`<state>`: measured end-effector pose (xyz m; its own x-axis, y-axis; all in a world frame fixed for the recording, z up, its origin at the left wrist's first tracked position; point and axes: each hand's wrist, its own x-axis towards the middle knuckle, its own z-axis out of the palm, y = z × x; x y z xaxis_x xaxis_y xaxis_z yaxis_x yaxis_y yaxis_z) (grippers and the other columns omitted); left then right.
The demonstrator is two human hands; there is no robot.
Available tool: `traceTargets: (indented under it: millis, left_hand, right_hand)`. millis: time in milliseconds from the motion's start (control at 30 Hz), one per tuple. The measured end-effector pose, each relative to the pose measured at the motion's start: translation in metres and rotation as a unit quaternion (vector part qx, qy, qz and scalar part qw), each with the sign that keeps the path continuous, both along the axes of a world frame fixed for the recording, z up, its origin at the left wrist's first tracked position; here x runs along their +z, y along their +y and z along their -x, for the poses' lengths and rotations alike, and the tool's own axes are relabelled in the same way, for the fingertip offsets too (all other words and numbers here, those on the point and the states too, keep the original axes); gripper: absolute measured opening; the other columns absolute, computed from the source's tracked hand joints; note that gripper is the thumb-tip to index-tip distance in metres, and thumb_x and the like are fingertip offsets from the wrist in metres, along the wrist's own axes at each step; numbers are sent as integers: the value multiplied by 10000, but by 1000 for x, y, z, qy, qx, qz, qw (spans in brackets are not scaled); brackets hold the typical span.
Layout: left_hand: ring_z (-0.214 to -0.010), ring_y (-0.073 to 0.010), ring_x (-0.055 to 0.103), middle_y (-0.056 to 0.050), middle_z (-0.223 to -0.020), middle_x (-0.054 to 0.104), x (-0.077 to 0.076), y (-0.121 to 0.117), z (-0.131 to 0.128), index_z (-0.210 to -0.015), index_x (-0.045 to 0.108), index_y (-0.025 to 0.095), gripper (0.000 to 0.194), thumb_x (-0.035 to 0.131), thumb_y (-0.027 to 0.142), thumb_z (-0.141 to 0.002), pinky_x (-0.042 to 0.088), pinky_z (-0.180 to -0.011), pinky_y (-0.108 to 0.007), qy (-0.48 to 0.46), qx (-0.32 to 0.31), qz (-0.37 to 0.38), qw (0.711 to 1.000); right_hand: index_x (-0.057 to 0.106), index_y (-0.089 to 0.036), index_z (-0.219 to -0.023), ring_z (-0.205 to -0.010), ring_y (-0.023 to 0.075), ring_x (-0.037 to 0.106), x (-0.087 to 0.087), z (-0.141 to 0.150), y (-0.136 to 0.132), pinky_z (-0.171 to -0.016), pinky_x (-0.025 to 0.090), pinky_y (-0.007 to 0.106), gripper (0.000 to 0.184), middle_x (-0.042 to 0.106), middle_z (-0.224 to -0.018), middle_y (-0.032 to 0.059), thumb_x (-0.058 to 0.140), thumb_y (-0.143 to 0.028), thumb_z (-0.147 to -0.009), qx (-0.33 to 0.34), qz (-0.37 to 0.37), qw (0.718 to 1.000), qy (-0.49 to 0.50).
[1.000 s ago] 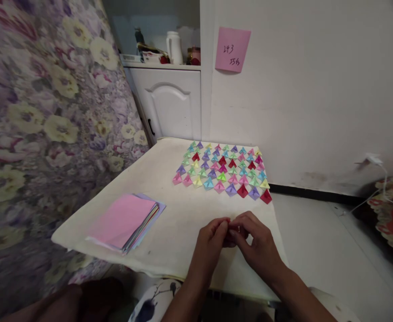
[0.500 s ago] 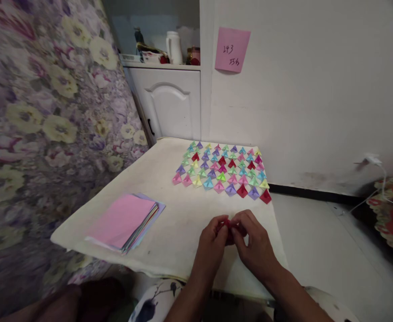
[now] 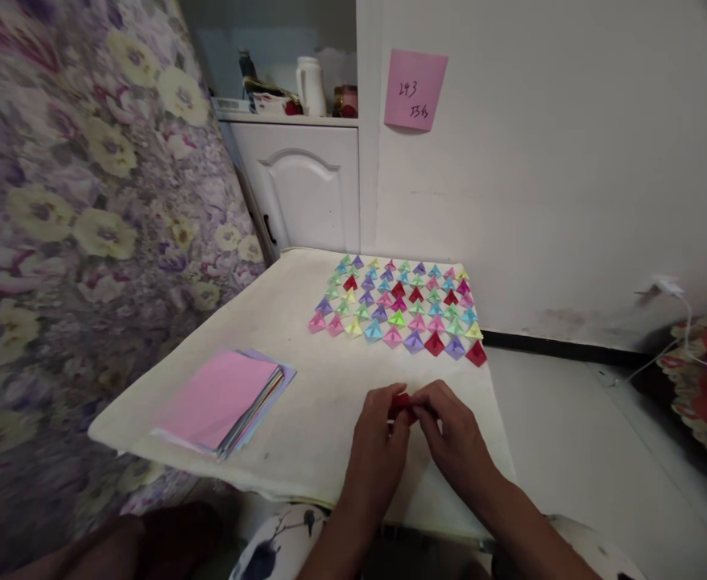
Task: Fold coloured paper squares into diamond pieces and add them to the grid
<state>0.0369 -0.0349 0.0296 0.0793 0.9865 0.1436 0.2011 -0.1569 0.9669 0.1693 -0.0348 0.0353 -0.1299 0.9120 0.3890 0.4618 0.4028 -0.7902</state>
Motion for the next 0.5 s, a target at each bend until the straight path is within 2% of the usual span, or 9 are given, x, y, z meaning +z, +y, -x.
traceTargets:
  millis: [167,300,500]
  left_hand:
    - [-833,-169,545,-42,-949,533,3,0,-2,-922,556,213,173,467,138,-794,473,-741,-311,49,21,-27,998]
    - [-806,-167,539,-37,-918,537,3,1,-1,-807,548,205,107,471,134,-785,461,-711,-296,58,24,-21,998]
    - [-724,-157,572,-20,-822,574,4,2,1,-787,553,208,85,475,173,-793,470,-680,-282,27,15,19,999]
  right_hand:
    - [577,-214,-875,-729,152,547,-2,-1,1,-636,460,280,172,553,-817,20,454,-98,-844,-1,-5,1000,-10]
    - [570,-215,-863,-727,154,550,-2,0,0,-634,457,281,161,555,-816,19,452,-108,-847,0,1,1000,-12]
    - [543,-213,-839,-708,143,541,0,0,-2,-626,447,268,159,541,-797,11,441,-90,-840,16,-2,1000,-2]
